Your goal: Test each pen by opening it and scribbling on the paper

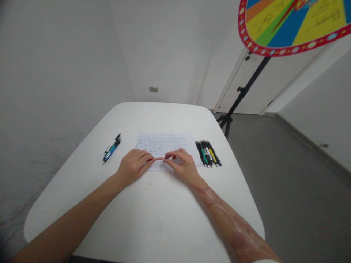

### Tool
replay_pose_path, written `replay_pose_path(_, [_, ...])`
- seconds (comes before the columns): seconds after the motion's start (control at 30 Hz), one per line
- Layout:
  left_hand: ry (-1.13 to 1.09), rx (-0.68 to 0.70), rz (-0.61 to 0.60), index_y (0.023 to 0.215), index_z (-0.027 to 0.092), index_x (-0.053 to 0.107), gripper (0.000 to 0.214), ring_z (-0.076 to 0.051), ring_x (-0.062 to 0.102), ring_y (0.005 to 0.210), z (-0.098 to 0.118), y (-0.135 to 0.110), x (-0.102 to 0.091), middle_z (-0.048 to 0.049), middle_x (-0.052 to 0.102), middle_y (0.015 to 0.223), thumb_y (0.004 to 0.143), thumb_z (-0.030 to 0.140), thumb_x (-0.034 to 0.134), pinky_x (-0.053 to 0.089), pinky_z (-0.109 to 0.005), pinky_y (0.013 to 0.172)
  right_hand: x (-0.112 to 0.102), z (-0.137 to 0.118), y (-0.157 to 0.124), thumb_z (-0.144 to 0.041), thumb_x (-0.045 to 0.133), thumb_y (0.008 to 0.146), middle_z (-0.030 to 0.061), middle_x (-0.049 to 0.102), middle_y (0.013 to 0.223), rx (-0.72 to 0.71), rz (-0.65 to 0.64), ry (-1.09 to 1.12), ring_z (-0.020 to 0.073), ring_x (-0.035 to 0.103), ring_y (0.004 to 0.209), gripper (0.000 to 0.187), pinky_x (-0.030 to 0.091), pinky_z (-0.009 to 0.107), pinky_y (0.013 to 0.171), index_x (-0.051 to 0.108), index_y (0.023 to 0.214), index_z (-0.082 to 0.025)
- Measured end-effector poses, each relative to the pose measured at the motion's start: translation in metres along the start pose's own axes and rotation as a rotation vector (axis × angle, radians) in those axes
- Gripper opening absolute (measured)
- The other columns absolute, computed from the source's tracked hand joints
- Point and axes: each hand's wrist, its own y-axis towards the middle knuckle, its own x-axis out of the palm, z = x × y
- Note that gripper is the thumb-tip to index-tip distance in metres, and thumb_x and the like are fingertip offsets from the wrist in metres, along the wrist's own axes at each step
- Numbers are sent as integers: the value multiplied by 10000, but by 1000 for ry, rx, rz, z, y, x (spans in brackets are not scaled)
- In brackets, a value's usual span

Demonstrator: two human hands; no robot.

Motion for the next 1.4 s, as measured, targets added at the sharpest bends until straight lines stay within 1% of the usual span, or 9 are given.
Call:
replay_pose_path(0.1, [-7,-5,3,1083,189,708,163,-210,711,907,-1,0,-1,-53,799,1009,1153,281,592,494,-395,810,-1,-1,0,-310,848,969,41,833,1014,-20,-11,9,234,708,892,176,581,432,884,808,1138,-286])
replay_pose_path(0.23, [-13,-6,15,1085,193,707,163,-207,717,914,-2,0,-1,-51,801,1014,1154,283,591,497,-391,812,-1,-1,0,-319,780,1014,40,811,962,-4,6,5,230,713,878,51,576,430,864,813,1029,-282])
replay_pose_path(0.5, [-10,4,-1,1089,200,729,170,-209,716,924,-1,-1,0,-57,808,1029,1152,277,590,507,-392,830,-1,0,1,-382,818,1002,41,813,899,34,-34,3,240,716,868,99,570,426,824,846,957,-298])
replay_pose_path(0.7, [-18,14,26,1075,193,721,144,-209,707,915,1,0,1,-49,799,1013,1140,267,616,502,-390,831,1,1,0,-384,847,980,28,816,945,7,-18,-19,242,712,864,112,559,431,853,817,1057,-307])
replay_pose_path(0.83, [-15,-6,23,1072,198,713,165,-209,702,904,0,0,0,-49,801,1009,1154,274,591,490,-386,824,-8,2,2,-350,858,949,47,825,1044,-55,-61,-144,266,715,909,243,542,467,913,778,1174,-302])
replay_pose_path(0.97, [-17,-30,23,1056,196,702,170,-211,694,888,-3,-1,-1,-53,797,998,1154,275,588,485,-391,808,-20,7,7,-197,786,918,82,791,1047,-113,-163,-384,298,699,997,169,514,472,923,777,1073,-262])
replay_pose_path(1.1, [-12,-41,9,1061,196,703,169,-216,697,894,-4,-1,0,-58,793,997,1154,270,582,489,-396,809,-23,16,8,-164,730,944,82,772,988,-59,-240,-465,278,686,941,87,507,440,857,767,968,-239])
replay_pose_path(1.23, [-15,-51,3,1066,200,708,187,-220,697,902,-4,-2,1,-62,794,1003,1158,277,564,497,-404,812,-20,21,6,-250,693,1023,70,792,968,-25,-188,-391,271,697,910,93,516,441,861,778,988,-256])
replay_pose_path(1.4, [-25,-35,5,1050,202,702,201,-209,693,887,-3,-1,1,-59,793,999,1162,284,558,493,-398,804,-15,12,2,-375,693,1065,62,818,993,8,-63,-206,266,722,908,135,552,439,873,797,1075,-289])
